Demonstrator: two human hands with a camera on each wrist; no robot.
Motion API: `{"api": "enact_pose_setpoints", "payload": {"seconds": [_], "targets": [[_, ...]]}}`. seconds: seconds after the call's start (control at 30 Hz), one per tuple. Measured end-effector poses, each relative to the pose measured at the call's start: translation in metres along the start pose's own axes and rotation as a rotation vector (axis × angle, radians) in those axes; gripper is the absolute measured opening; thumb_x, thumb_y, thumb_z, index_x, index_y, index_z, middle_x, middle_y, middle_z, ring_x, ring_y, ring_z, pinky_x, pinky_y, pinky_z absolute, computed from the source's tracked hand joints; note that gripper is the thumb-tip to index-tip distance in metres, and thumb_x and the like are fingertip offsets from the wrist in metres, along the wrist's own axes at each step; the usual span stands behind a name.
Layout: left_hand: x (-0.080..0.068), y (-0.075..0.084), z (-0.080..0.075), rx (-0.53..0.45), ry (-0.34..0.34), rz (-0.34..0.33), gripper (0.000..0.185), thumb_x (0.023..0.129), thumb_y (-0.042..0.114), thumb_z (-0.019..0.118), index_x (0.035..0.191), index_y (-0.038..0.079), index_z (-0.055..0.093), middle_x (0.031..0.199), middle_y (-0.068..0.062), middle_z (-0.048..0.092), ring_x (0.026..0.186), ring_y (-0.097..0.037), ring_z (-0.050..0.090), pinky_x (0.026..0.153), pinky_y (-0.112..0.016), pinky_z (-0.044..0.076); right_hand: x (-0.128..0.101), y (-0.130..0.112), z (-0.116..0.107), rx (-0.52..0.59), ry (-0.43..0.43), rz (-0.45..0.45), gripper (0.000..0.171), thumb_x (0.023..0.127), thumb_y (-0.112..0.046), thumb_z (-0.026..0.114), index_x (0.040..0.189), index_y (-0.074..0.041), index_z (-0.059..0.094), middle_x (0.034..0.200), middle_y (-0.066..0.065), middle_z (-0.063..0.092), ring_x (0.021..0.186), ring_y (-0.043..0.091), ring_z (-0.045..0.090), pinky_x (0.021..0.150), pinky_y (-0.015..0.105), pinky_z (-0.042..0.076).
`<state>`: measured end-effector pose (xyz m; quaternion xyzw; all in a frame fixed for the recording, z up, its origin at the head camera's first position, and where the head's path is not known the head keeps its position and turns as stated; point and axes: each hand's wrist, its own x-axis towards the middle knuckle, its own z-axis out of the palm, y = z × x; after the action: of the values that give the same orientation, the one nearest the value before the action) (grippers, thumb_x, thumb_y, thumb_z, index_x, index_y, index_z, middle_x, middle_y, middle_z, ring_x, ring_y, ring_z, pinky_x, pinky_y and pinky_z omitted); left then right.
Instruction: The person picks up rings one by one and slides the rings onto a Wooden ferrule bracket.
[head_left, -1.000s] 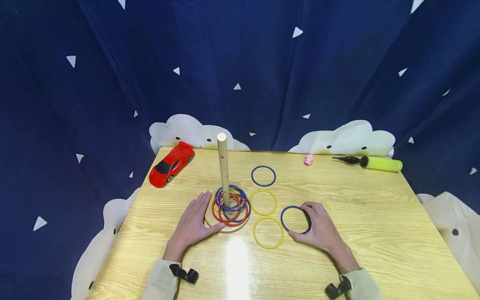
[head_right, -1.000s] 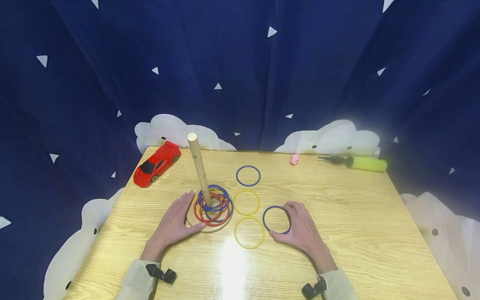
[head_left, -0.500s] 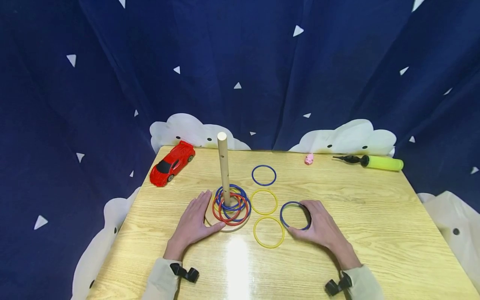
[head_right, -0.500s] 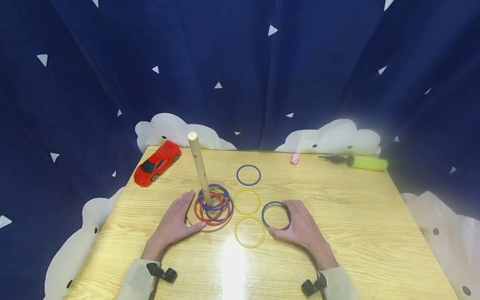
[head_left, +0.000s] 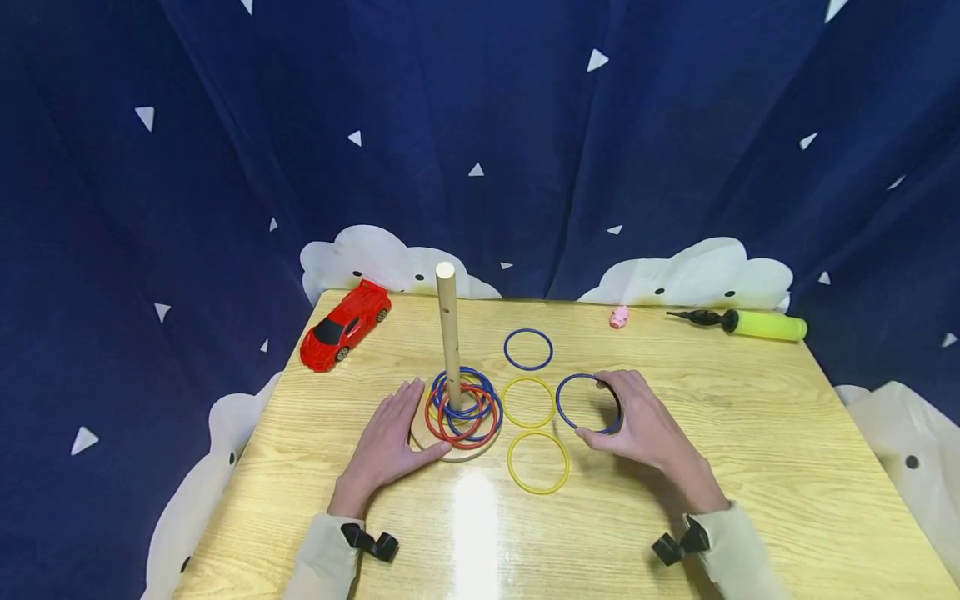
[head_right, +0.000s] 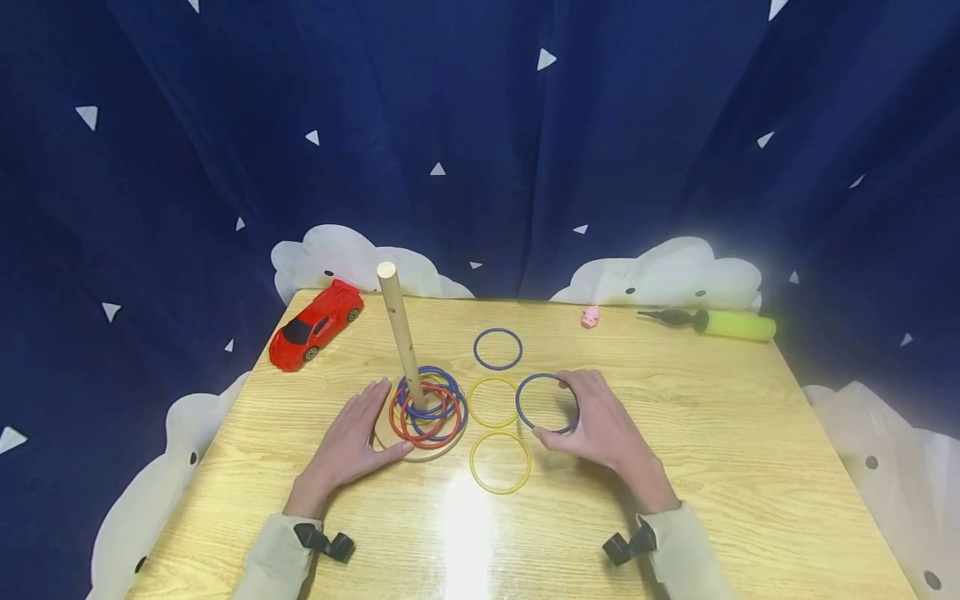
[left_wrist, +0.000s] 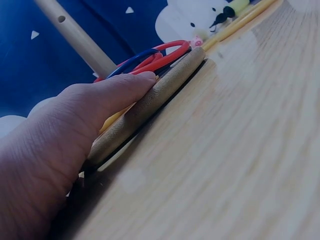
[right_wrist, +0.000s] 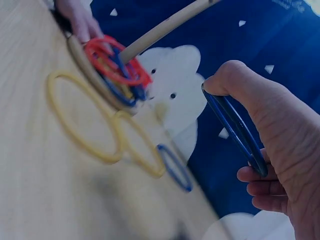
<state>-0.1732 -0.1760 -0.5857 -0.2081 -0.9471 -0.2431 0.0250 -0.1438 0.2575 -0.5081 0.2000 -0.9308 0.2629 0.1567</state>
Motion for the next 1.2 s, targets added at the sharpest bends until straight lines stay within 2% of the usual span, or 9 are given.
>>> {"api": "enact_pose_setpoints", "payload": {"seconds": [0.27, 0.47, 0.73, 0.87, 1.07, 1.2], "targets": [[0.002, 0.001, -0.001, 0.005, -0.006, 0.01, 0.116, 0.082, 0.084, 0.062, 0.167, 0.015, 0.026, 0.172, -0.005, 0.026, 0.161, -0.022, 0.016, 0.13, -0.049, 0.018, 0.038, -0.023, -0.034, 0.012, 0.042, -0.095, 0.085, 0.065, -0.043, 0.094, 0.132, -0.003, 0.062, 0.123, 0.009, 0.066, 0.115, 0.023, 0.055, 0.094, 0.046, 0.051], [0.001, 0.001, -0.002, 0.002, -0.014, 0.006, 0.116, 0.082, 0.084, 0.062, 0.168, 0.015, 0.025, 0.173, -0.004, 0.025, 0.161, -0.021, 0.015, 0.13, -0.048, 0.017, 0.072, -0.039, -0.056, 0.043, 0.095, -0.218, 0.082, 0.066, -0.044, 0.09, 0.129, 0.0, 0.063, 0.122, 0.011, 0.066, 0.118, 0.027, 0.055, 0.104, 0.042, 0.044], [0.0, 0.001, -0.002, -0.001, -0.006, 0.009, 0.118, 0.081, 0.084, 0.063, 0.167, 0.013, 0.025, 0.173, -0.004, 0.025, 0.161, -0.021, 0.016, 0.13, -0.048, 0.017, 0.112, -0.071, -0.081, 0.103, 0.152, -0.314, 0.088, 0.065, -0.046, 0.088, 0.135, 0.001, 0.063, 0.124, 0.012, 0.067, 0.115, 0.028, 0.057, 0.098, 0.046, 0.047], [-0.001, 0.001, -0.002, 0.0, -0.011, 0.006, 0.119, 0.081, 0.085, 0.063, 0.168, 0.012, 0.024, 0.173, -0.004, 0.024, 0.161, -0.021, 0.016, 0.13, -0.048, 0.018, 0.132, -0.089, -0.091, 0.136, 0.184, -0.368, 0.087, 0.068, -0.051, 0.084, 0.136, -0.001, 0.063, 0.12, 0.011, 0.068, 0.112, 0.027, 0.057, 0.097, 0.042, 0.046], [-0.001, 0.001, -0.002, -0.007, -0.018, 0.003, 0.121, 0.081, 0.085, 0.063, 0.168, 0.012, 0.022, 0.173, -0.005, 0.023, 0.161, -0.021, 0.016, 0.13, -0.048, 0.018, 0.157, -0.118, -0.098, 0.206, 0.231, -0.465, 0.081, 0.07, -0.048, 0.085, 0.132, 0.0, 0.065, 0.109, 0.009, 0.068, 0.106, 0.028, 0.056, 0.093, 0.039, 0.045], [-0.001, 0.002, -0.003, -0.008, -0.015, -0.002, 0.121, 0.08, 0.085, 0.063, 0.168, 0.012, 0.022, 0.173, -0.005, 0.024, 0.161, -0.021, 0.017, 0.13, -0.048, 0.018, 0.172, -0.137, -0.098, 0.208, 0.24, -0.528, 0.082, 0.07, -0.049, 0.086, 0.131, 0.002, 0.065, 0.108, 0.009, 0.068, 0.107, 0.029, 0.056, 0.094, 0.041, 0.044]]}}
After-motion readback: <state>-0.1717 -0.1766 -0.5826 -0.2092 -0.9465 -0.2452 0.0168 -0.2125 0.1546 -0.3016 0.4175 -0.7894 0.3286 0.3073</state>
